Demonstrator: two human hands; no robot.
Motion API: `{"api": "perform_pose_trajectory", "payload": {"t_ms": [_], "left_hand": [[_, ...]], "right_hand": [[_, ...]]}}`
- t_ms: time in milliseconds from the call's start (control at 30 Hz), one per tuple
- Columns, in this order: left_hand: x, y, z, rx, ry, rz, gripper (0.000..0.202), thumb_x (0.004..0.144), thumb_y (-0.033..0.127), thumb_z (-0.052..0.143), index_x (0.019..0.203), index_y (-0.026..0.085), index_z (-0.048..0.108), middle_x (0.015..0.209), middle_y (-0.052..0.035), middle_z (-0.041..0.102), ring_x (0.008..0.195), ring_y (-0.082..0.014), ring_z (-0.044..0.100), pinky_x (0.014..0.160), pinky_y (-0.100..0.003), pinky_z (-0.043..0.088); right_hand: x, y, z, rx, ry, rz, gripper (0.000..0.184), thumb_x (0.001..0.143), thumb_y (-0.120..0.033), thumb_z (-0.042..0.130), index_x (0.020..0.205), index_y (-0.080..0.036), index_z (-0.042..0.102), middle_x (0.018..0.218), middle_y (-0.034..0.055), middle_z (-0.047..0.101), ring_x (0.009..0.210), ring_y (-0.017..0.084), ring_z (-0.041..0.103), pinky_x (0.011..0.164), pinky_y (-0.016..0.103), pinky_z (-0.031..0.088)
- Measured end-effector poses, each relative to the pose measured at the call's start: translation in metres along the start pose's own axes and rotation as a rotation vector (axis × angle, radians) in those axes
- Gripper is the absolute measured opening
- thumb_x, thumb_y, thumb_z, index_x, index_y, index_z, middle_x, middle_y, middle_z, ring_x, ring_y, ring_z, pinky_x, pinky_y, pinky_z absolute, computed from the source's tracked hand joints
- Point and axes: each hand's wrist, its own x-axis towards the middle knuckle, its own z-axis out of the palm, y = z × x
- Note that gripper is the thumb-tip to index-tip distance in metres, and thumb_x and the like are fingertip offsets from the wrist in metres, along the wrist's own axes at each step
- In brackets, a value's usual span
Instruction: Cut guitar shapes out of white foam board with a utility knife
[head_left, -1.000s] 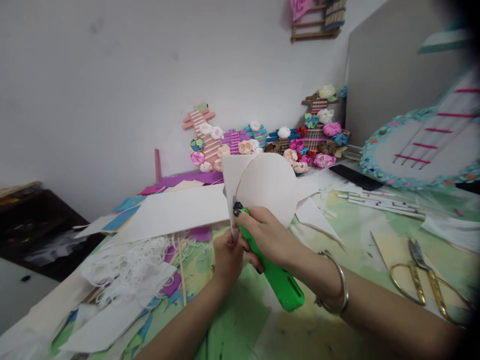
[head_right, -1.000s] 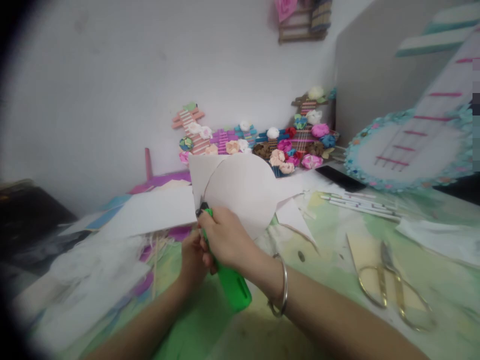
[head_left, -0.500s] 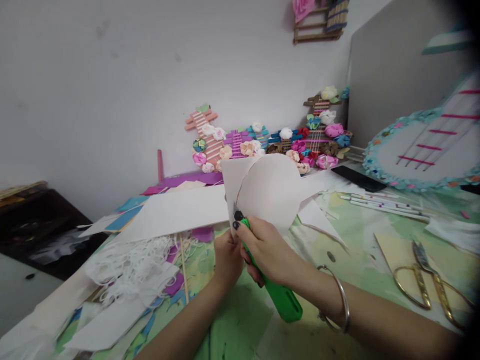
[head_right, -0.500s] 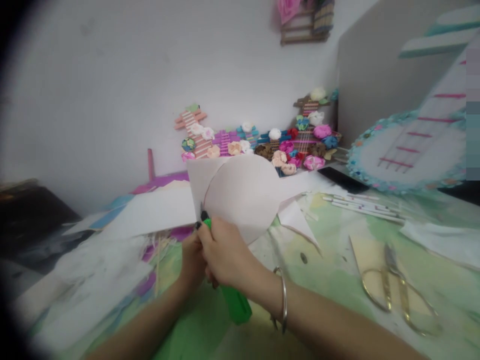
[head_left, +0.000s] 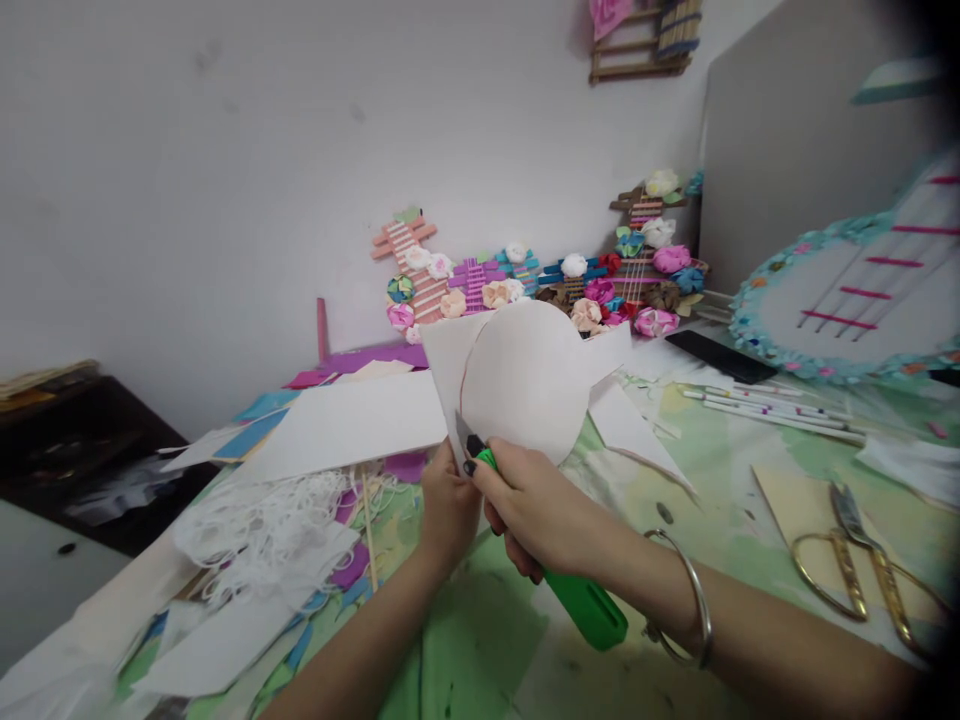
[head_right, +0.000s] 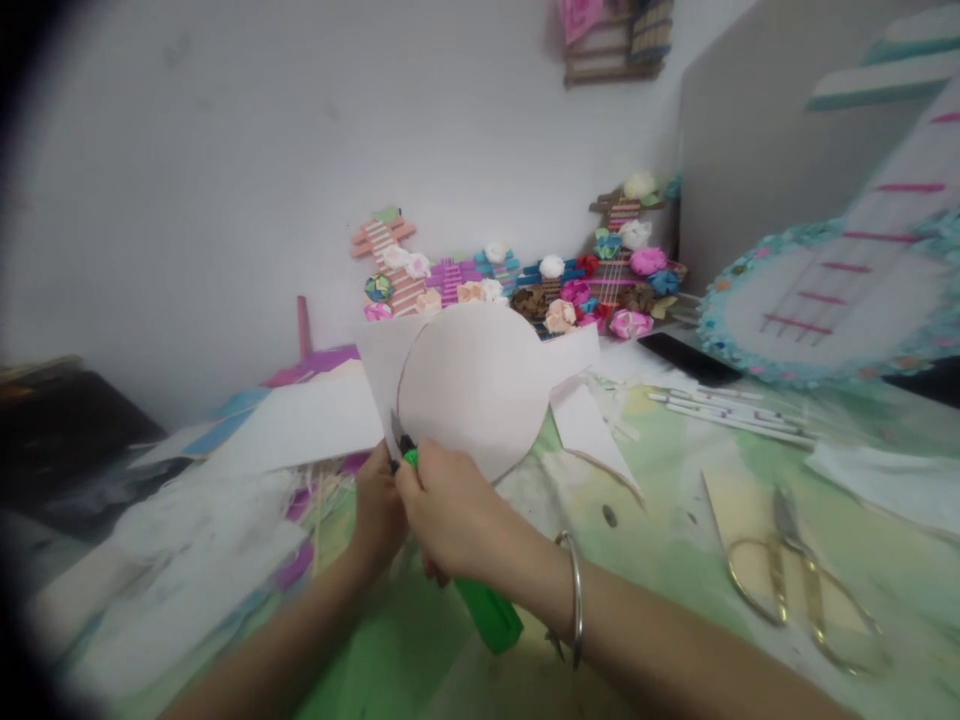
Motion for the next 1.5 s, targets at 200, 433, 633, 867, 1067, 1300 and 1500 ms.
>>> {"api": "perform_pose_trajectory", "payload": {"t_ms": [200,433,633,867,1067,1300,1500], "left_hand": [[0.005,0.007,-0.002,-0.087,-0.070,-0.024,0.009,0.061,0.013,0.053,0.070,0.016,0.054,0.059,0.0052,0.054,0.056,-0.0091,0.045,0.053,-0.018,0.038],[0.006,0.007,-0.003,-0.101,-0.061,-0.010,0.004,0.061,0.018,0.054,0.064,0.015,0.054,0.057,0.0038,0.054,0.058,-0.0109,0.047,0.055,-0.020,0.041],[0.004,0.006,-0.003,-0.034,0.002,-0.004,0.010,0.062,0.024,0.052,0.056,0.016,0.050,0.049,0.0044,0.050,0.050,-0.0090,0.041,0.047,-0.019,0.035],[-0.001,0.010,0.004,-0.025,-0.033,0.009,0.018,0.065,0.024,0.051,0.051,0.017,0.041,0.045,0.0064,0.043,0.045,-0.0062,0.033,0.042,-0.017,0.029],[-0.002,0.004,0.004,0.000,-0.054,0.005,0.022,0.067,0.024,0.052,0.052,0.018,0.037,0.041,0.0078,0.039,0.043,-0.0057,0.030,0.041,-0.017,0.026],[-0.004,-0.002,0.004,-0.019,-0.065,-0.030,0.018,0.068,0.023,0.054,0.055,0.018,0.042,0.044,0.0075,0.042,0.044,-0.0067,0.035,0.042,-0.018,0.029],[0.001,0.002,0.000,-0.027,-0.052,-0.007,0.011,0.067,0.023,0.057,0.060,0.016,0.051,0.051,0.0057,0.051,0.048,-0.0078,0.040,0.045,-0.018,0.033]], "right_hand": [[-0.001,-0.001,0.000,0.092,-0.053,0.022,0.021,0.089,-0.033,0.025,0.079,-0.019,0.036,0.061,-0.0037,0.050,0.028,0.006,0.045,0.023,0.017,0.035],[-0.002,-0.004,0.002,0.167,-0.046,0.018,0.016,0.089,-0.034,0.026,0.085,-0.020,0.034,0.084,0.0036,0.061,0.028,0.005,0.046,0.022,0.018,0.035],[-0.002,0.001,0.009,0.320,-0.084,-0.007,0.016,0.088,-0.032,0.025,0.085,-0.020,0.036,0.068,-0.0015,0.060,0.029,0.007,0.046,0.024,0.018,0.036],[-0.001,-0.001,0.007,0.277,0.022,-0.043,0.019,0.087,-0.030,0.027,0.077,-0.019,0.038,0.054,-0.0044,0.052,0.027,0.007,0.044,0.024,0.017,0.033],[-0.002,-0.004,0.000,0.242,0.044,-0.020,0.017,0.088,-0.031,0.029,0.077,-0.020,0.037,0.055,-0.0058,0.048,0.027,0.007,0.044,0.023,0.018,0.033],[0.000,0.001,0.000,0.327,0.006,-0.058,0.018,0.087,-0.030,0.028,0.075,-0.020,0.037,0.055,-0.0060,0.046,0.028,0.008,0.043,0.023,0.020,0.035],[0.000,-0.001,-0.001,0.316,-0.024,-0.027,0.019,0.088,-0.031,0.027,0.076,-0.020,0.037,0.054,-0.0065,0.046,0.028,0.007,0.043,0.024,0.018,0.035]]}}
